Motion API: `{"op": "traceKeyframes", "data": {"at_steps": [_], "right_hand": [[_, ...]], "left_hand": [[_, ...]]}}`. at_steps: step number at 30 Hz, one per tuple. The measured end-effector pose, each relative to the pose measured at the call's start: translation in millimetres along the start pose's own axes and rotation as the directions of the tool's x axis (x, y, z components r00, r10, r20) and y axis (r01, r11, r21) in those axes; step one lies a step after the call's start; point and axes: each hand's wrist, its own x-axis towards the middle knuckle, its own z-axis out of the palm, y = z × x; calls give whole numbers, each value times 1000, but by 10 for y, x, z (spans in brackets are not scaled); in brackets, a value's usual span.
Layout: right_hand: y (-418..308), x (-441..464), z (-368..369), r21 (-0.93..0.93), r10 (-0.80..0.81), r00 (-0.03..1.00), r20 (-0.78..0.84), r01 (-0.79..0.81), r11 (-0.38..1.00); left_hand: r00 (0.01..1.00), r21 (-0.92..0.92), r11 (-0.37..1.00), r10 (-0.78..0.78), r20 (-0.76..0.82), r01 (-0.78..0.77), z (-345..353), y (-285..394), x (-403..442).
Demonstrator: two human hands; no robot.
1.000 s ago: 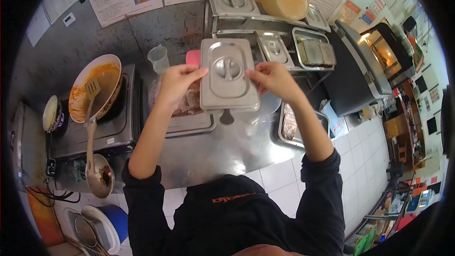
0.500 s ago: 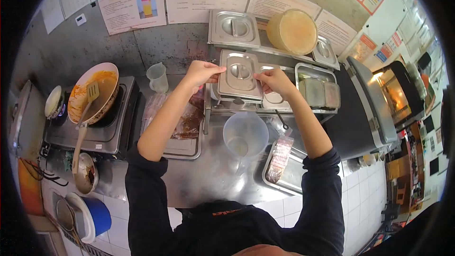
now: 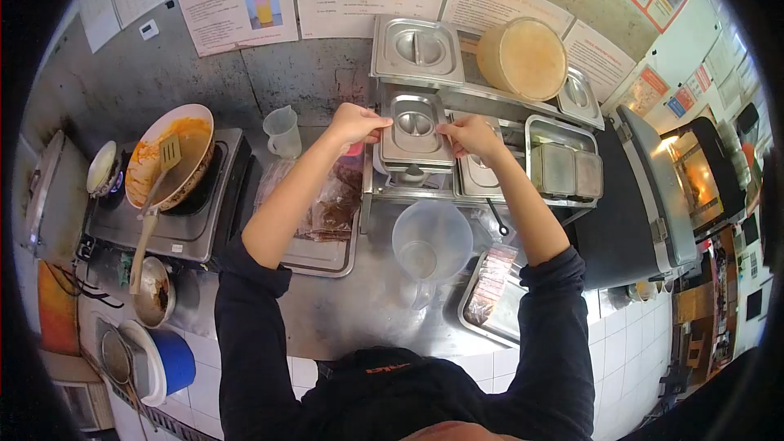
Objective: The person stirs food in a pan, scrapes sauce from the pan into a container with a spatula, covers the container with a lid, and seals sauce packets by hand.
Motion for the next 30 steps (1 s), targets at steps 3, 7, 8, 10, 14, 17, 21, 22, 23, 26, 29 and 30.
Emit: {"op": "traceKeyframes", "data": {"at_steps": [3, 7, 8, 10, 14, 17, 21, 22, 23, 26, 29, 30], "right_hand": [[44, 36, 46, -62, 26, 1000, -3, -26, 998], [141, 52, 150, -137, 55, 997, 45, -49, 989], [197, 77, 189, -138, 19, 999, 44, -13, 990], [178, 93, 236, -193, 68, 996, 54, -56, 980], [230, 144, 315, -386, 83, 997, 9, -73, 920], [279, 168, 300, -452, 67, 998, 10, -55, 890], [220, 97, 304, -468, 102, 995, -2, -92, 879], [220, 90, 305, -531, 54, 999, 2, -44, 846], [217, 84, 308, -591, 5, 1000, 11, 2, 807], [-60, -126, 241, -730, -102, 992, -70, 19, 683], [27, -148, -25, -785, -241, 909, -340, -134, 604], [60, -196, -143, -743, -228, 869, -438, -207, 637]], "left_hand": [[1000, 40, 999, -13, -27, 14, -7, -106, 43], [998, 189, 981, -33, -51, 42, -34, -201, 69], [998, 187, 981, -36, -52, 45, -38, -229, 60], [995, 298, 954, 41, -89, -12, -22, -282, 56], [995, 357, 933, 71, -73, -40, 12, -321, 89], [991, 536, 840, 127, -50, -81, 42, -348, 126], [994, 705, 709, 71, -85, 9, 96, -213, 112], [997, 673, 736, -38, -72, 77, 91, -136, 74], [997, 675, 734, -40, -65, 73, 100, -74, 25], [982, 824, 566, 136, -129, 30, 142, 39, -140], [905, 792, 571, 422, -58, -215, 203, 158, -549], [845, 768, 523, 532, 44, -369, 245, 232, -752]]}}
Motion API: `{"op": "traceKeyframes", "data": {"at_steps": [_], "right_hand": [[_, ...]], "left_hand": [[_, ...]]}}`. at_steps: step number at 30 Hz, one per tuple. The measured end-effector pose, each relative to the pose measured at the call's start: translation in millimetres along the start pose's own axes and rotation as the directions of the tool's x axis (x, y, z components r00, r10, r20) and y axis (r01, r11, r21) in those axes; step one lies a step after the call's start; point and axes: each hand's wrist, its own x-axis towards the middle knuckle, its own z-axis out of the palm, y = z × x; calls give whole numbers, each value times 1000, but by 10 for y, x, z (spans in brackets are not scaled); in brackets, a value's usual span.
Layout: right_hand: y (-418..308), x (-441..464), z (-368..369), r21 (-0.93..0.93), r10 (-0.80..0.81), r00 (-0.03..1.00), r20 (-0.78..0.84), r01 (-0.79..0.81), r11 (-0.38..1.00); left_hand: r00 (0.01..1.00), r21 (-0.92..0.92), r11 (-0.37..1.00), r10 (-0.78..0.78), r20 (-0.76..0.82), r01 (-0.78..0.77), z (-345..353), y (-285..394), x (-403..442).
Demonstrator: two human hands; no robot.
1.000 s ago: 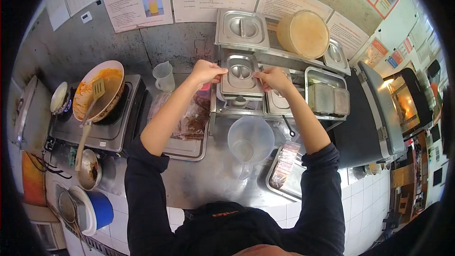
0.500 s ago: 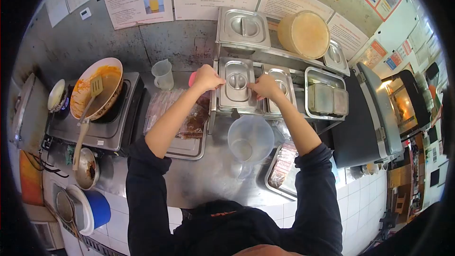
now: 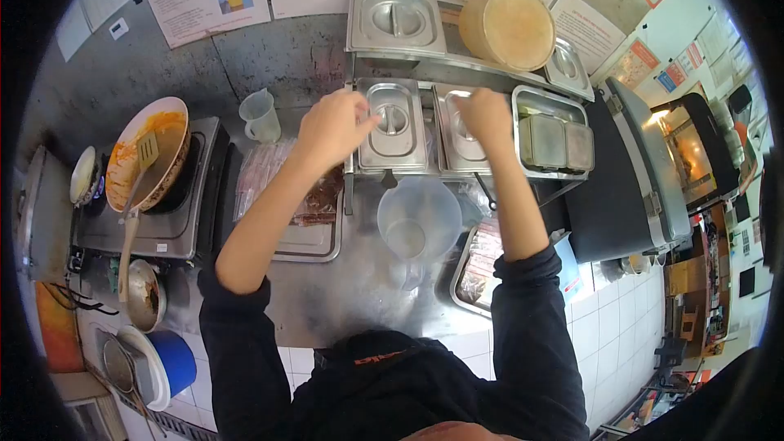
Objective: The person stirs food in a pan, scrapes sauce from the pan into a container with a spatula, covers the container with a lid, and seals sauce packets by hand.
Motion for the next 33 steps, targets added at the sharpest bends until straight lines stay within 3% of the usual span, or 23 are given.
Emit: {"op": "traceKeyframes", "data": {"at_steps": [2, 3, 4, 6, 7, 8, 9, 10, 13, 16, 18, 20, 22, 23, 24, 25, 26, 28, 29, 30, 31, 33], "right_hand": [[303, -19, -1, -65, 31, 999, -23, -33, 997], [476, 27, 72, -77, 113, 988, 106, -105, 991], [571, 11, 123, -109, 135, 980, 143, -120, 987], [833, 85, 373, -61, 85, 958, 272, -71, 996], [845, 84, 377, -23, 53, 932, 358, -48, 999], [855, 78, 387, 39, 29, 928, 370, -47, 998], [857, 80, 439, 77, 54, 939, 340, -85, 993], [802, 34, 389, 92, 61, 935, 350, -99, 991], [701, -3, 382, 111, 79, 928, 364, -128, 986], [580, -26, 375, 143, 73, 930, 360, -132, 981], [552, -36, 375, 190, 26, 939, 342, -96, 977], [679, -35, 490, 132, 20, 957, 290, -61, 989], [676, -130, 467, 88, 9, 988, 157, -24, 996], [638, -312, 438, 144, -66, 994, -89, 78, 986], [503, -504, 254, 253, -144, 964, -223, 200, 947], [329, -725, 98, 400, -106, 954, -279, 216, 891], [144, -966, -36, 651, -91, 964, -248, 236, 722], [-295, -1588, -340, 755, -246, 963, -108, 241, 610], [-484, -1893, -319, 854, -297, 954, 42, 120, 506], [-670, -2115, -276, 902, -436, 876, 206, 3, 431], [-850, -2277, -145, 877, -523, 807, 276, 13, 481], [-1159, -2481, 440, 741, -450, 731, 514, -113, 662]], "left_hand": [[956, -93, 952, 288, -52, -291, -217, 448, -331], [908, -149, 896, 412, -76, -418, -312, 697, -515], [782, -124, 772, 616, -93, -623, -374, 866, -661], [564, -195, 550, 825, -22, -812, -532, 1171, -969], [460, -120, 446, 879, -125, -887, -554, 1299, -1063], [445, -251, 412, 891, -90, -876, -608, 1383, -1124], [458, -265, 423, 885, -83, -866, -542, 1427, -1178], [454, -221, 406, 856, -249, -887, -464, 1481, -1207], [378, -106, 367, 841, -386, -924, -417, 1488, -1243], [416, -372, 287, 846, -333, -883, -472, 1372, -1223], [490, -513, 352, 857, -160, -783, -593, 1244, -1240], [747, -731, 535, 663, 52, -423, -536, 1045, -1327], [898, -680, 712, 399, 187, -174, -326, 799, -1589], [908, -572, 801, 355, 221, -174, -212, 684, -1708], [919, -454, 876, 303, 251, -165, -89, 551, -1823], [899, -293, 943, 260, 353, -157, 19, 337, -1952], [871, -125, 980, 197, 451, -157, 112, 59, -2107], [868, 56, 998, -32, 496, 5, 352, -643, -2443], [833, 66, 981, -189, 521, 181, 394, -964, -2508], [773, 79, 935, -332, 540, 347, 427, -1238, -2527], [775, 85, 934, -336, 535, 346, 499, -1451, -2559], [708, 88, 751, -650, 276, 654, 600, -1763, -2577]]}}
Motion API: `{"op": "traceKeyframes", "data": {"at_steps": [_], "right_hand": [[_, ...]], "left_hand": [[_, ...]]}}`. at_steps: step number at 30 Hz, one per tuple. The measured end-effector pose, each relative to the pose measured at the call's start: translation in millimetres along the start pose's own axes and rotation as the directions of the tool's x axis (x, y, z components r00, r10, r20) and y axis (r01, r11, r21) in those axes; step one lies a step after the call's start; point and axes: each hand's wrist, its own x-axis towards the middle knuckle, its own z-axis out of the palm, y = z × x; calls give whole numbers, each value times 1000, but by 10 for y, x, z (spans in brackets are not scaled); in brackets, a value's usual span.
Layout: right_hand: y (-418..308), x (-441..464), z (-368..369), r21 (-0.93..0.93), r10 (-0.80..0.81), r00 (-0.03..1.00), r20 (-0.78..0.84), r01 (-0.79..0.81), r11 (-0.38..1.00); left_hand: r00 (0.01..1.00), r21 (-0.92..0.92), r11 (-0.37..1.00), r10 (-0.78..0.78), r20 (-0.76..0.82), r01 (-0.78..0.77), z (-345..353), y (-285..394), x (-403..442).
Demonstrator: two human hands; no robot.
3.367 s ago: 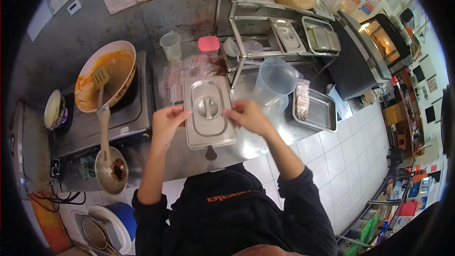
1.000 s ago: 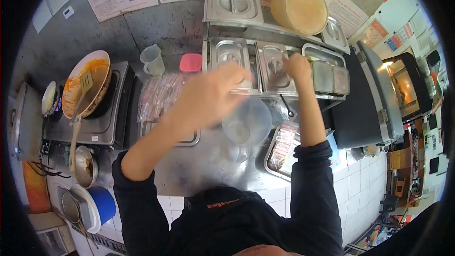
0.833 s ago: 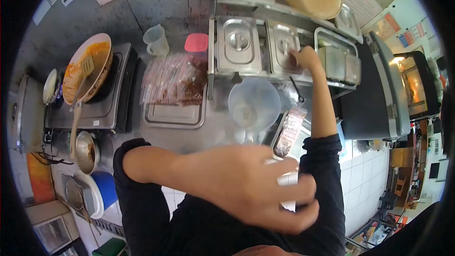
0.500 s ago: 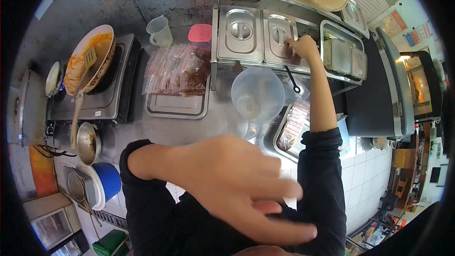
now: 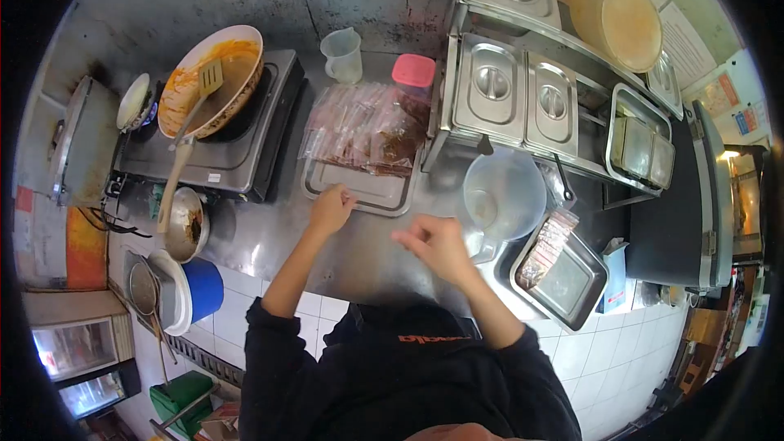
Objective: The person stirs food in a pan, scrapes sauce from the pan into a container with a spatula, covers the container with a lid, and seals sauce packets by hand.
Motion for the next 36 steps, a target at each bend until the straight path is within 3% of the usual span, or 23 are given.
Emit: {"op": "traceKeyframes", "data": {"at_steps": [1, 2, 3, 4, 6, 8, 10, 11, 13, 15, 19, 21, 22, 23, 24, 25, 26, 27, 28, 29, 30, 31, 36], "right_hand": [[327, 203, 350, -45, -58, 984, -167, 51, 998], [648, 393, 641, -99, -120, 937, -328, 92, 991], [812, 496, 802, -187, -71, 889, -452, -16, 982], [939, 594, 924, -255, -36, 820, -571, -135, 957], [1292, 821, 1057, -222, -15, 778, -628, -161, 962], [1461, 895, 1060, -190, 15, 739, -674, -193, 963], [1476, 934, 1033, -129, 180, 883, -433, -258, 958], [1476, 921, 1079, -130, 185, 880, -437, -265, 955], [1425, 851, 1239, -145, 228, 934, -274, -275, 950], [1389, 725, 1543, -43, 295, 944, -149, -305, 951], [961, 342, 1980, 178, 357, 869, 344, -434, 883], [749, 222, 1846, 214, 313, 881, 354, -402, 890], [693, 180, 1764, 247, 262, 893, 366, -365, 898], [776, 206, 1703, -114, 140, 990, -3, -139, 984], [718, 216, 1589, -46, 242, 930, -278, -264, 963], [730, 249, 1397, -15, 216, 853, -476, -253, 967], [790, 252, 1269, -168, 47, 725, -687, -221, 961], [869, 264, 1163, -328, -86, 626, -775, -282, 901], [984, 225, 1151, -326, -76, 610, -789, -310, 893], [1133, 170, 1148, -261, 120, 695, -709, -417, 871], [1303, 80, 1144, -200, 321, 729, -605, -529, 825], [1455, -39, 1165, -135, 404, 794, -453, -510, 850], [1316, -809, 1303, 185, 478, 735, -481, -448, 875]], "left_hand": [[1000, -1, 1000, 9, -3, -9, 11, -3, 20], [972, 114, 988, 125, -198, -104, 63, 37, -5], [893, 239, 956, 253, -372, -171, 110, 57, -27], [890, 237, 954, 261, -373, -181, 150, 49, -43], [821, 241, 827, 549, -156, -508, 242, -17, -63], [801, 212, 806, 584, -130, -553, 348, -205, 26], [775, 189, 777, 624, -104, -600, 294, -312, 30], [782, 214, 775, 620, -69, -595, 253, -390, 6], [785, 234, 767, 619, -23, -598, 77, -509, -126], [786, 247, 767, 617, -33, -592, -170, -652, -359], [850, 222, 828, 527, 6, -515, -411, -985, -822], [819, 168, 946, 325, -472, -279, -309, -1188, -999], [823, 166, 944, 329, -463, -284, -231, -1298, -1037], [781, 47, 989, 140, -609, -141, -143, -1399, -1061], [698, -95, 995, -59, -714, -13, -77, -1495, -1096], [805, -164, 985, -141, -576, 55, -58, -1579, -1137], [817, -165, 985, -131, -562, 45, -21, -1640, -1146], [853, -145, 989, -84, -515, 9, 28, -1688, -1143], [887, -129, 991, -31, -461, -33, 80, -1758, -1131], [904, -72, 995, 38, -426, -76, 79, -1846, -1105], [951, -46, 999, -14, -308, 0, -48, -1757, -1106], [951, -40, 996, 67, -302, -83, -105, -1721, -1080], [953, 70, 970, 244, -178, -235, -168, -1609, -946]]}}
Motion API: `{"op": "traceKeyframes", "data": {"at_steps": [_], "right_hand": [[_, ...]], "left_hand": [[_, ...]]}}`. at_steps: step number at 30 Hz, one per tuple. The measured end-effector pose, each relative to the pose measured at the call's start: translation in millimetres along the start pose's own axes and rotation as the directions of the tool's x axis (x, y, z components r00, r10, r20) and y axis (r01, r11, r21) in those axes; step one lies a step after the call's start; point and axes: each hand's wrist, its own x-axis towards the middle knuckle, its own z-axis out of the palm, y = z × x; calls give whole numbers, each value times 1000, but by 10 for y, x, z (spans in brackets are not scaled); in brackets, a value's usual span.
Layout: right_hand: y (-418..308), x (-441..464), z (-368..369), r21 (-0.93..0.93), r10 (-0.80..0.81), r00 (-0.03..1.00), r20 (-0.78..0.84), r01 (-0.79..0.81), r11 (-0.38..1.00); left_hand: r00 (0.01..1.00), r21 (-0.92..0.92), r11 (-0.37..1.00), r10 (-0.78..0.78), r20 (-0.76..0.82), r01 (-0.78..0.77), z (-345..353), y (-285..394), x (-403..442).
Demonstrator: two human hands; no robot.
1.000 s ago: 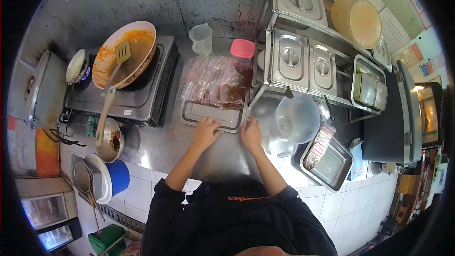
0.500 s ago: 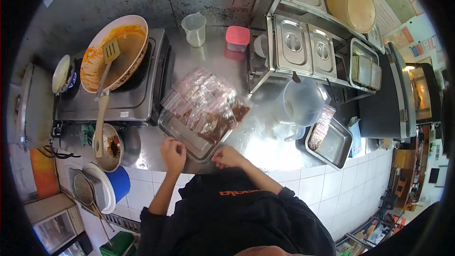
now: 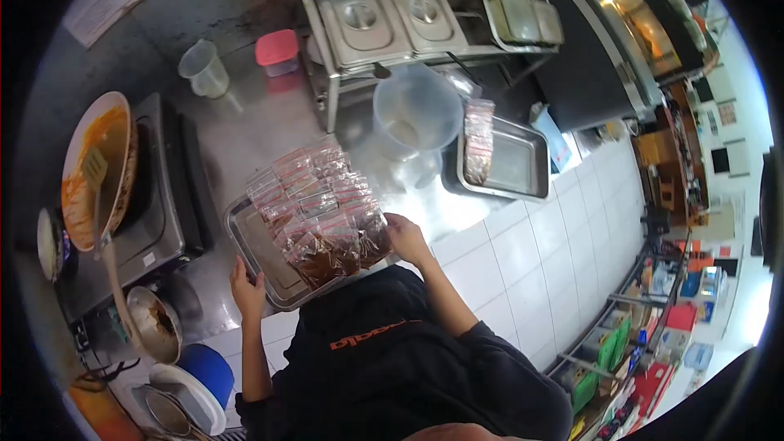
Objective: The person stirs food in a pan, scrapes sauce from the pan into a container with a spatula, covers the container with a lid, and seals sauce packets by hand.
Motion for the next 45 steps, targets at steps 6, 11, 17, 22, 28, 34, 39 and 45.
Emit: {"op": "traceKeyframes", "data": {"at_steps": [6, 11, 17, 22, 28, 34, 39, 45], "right_hand": [[208, -409, -396, 177, 179, 984, -23, -172, 969], [319, -323, -574, 3, -10, 976, -217, 11, 1000], [-306, 502, -813, 188, -216, 799, -561, 377, 907], [-408, 562, -1249, 20, -365, 785, -501, 431, 902], [-421, -44, -2309, 191, -410, 896, -168, 438, 878], [-967, 6, -1854, 536, -550, 833, -59, 491, 687], [-1603, 811, -259, 497, -645, 758, -97, 598, 629], [-1724, 1382, 699, 456, -558, 820, -130, 549, 700]], "left_hand": [[973, -60, 997, -35, 229, 50, 162, 414, 158], [990, 6, 1000, 8, 144, -9, 374, 674, 111], [985, 8, 992, -126, -117, 128, 559, 888, -25], [944, -170, 943, -306, -119, 285, 596, 741, -183], [927, -339, 928, -253, -275, 153, 720, 808, -256], [895, -230, 968, -186, -406, 97, 805, 793, -265], [898, -307, 939, -261, -354, 151, 966, 1055, -237], [923, -342, 921, -283, -260, 186, 1138, 1307, -193]]}}
